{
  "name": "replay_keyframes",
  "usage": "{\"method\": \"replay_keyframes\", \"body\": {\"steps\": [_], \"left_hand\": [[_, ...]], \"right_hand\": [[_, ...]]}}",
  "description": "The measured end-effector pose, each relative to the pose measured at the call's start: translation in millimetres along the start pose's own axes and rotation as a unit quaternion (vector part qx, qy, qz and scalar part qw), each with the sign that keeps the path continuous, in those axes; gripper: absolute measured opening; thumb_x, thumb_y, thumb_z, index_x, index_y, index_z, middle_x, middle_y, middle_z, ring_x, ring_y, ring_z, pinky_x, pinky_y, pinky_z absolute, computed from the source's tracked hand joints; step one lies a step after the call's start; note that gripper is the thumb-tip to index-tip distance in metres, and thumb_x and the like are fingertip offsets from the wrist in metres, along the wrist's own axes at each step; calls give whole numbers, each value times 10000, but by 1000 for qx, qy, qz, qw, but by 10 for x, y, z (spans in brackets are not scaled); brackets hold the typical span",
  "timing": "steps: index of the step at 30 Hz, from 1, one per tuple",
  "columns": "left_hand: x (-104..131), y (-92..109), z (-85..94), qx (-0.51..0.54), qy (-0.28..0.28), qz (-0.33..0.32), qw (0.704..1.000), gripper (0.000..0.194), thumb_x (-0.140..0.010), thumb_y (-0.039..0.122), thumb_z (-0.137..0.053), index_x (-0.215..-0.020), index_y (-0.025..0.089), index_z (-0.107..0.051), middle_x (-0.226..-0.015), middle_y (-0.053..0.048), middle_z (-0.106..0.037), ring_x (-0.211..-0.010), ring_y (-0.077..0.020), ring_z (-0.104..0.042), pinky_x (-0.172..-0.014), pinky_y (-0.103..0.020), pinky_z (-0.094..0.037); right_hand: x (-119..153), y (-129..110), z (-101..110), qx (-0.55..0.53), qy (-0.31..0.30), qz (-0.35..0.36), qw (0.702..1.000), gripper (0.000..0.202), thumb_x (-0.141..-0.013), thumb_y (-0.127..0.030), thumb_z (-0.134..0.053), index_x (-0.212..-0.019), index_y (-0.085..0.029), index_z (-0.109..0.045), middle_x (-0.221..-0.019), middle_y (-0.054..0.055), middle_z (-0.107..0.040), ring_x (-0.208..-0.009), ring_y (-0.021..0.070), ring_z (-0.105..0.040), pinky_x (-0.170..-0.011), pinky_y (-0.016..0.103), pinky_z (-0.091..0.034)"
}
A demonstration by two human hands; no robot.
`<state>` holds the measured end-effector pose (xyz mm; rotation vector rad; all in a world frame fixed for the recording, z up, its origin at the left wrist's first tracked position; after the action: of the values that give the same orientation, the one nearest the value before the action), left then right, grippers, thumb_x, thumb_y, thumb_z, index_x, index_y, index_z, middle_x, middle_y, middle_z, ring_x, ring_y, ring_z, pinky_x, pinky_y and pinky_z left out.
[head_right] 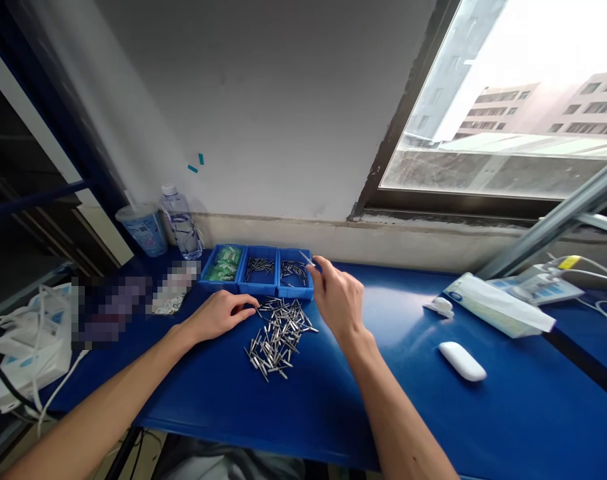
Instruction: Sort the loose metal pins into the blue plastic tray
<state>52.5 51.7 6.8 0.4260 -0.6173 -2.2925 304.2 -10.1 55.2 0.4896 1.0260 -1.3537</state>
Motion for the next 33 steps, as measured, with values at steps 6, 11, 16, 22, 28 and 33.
{"method": "replay_keyframes", "body": {"steps": [6,11,16,22,28,33], "left_hand": [[-17,-63,-27,-28,-11,19,999,237,-1012,336,-620,-1169,246,-773,-735,8,-738,-670,-181,-682,-627,-253,-400],[-12,-72,-29,-33,-3,11,999,201,-1014,348,-619,-1076,250,-783,-731,8,-732,-669,-180,-675,-623,-253,-380],[-12,-74,-42,-37,-3,1,999,200,-1003,387,-641,-1096,273,-777,-716,20,-719,-660,-175,-668,-611,-247,-364],[9,-66,-30,-30,-9,-26,999,207,-1018,401,-608,-984,249,-745,-666,19,-670,-596,-164,-620,-569,-250,-337],[35,3,16,-14,8,-40,999,233,-1039,412,-569,-1016,231,-716,-676,21,-661,-591,-151,-607,-590,-253,-356],[47,54,17,-4,16,-49,999,271,-1043,437,-552,-1025,222,-715,-660,20,-655,-581,-151,-604,-582,-259,-353]], "right_hand": [[73,18,-121,-12,-84,-9,996,488,-1111,-511,-390,-1032,-183,-742,-557,-12,-623,-455,130,-525,-552,257,-325],[168,-201,-251,-52,-178,76,980,428,-1126,-406,-386,-945,-204,-717,-610,10,-686,-513,144,-601,-561,265,-309],[281,-323,-404,-82,-272,120,951,443,-1132,-368,-380,-839,-215,-674,-631,7,-688,-511,140,-591,-547,277,-285],[367,-418,-464,-96,-323,135,932,339,-1117,-315,-446,-933,-215,-712,-744,8,-749,-582,151,-644,-562,292,-307],[421,-456,-509,-69,-367,139,917,218,-1091,-313,-533,-1088,-210,-725,-787,21,-772,-636,178,-693,-574,284,-353],[436,-487,-518,-81,-369,153,913,184,-1080,-265,-542,-1104,-209,-716,-861,30,-792,-673,181,-713,-592,284,-372]]}}
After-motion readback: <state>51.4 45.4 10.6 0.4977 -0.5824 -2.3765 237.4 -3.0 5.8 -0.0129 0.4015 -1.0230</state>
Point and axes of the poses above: each hand's wrist, its own x-axis away from the middle knuckle, its own z-axis out of the back of the hand, y = z × x, the point moved 4 cm from there along -x, towards the middle knuckle
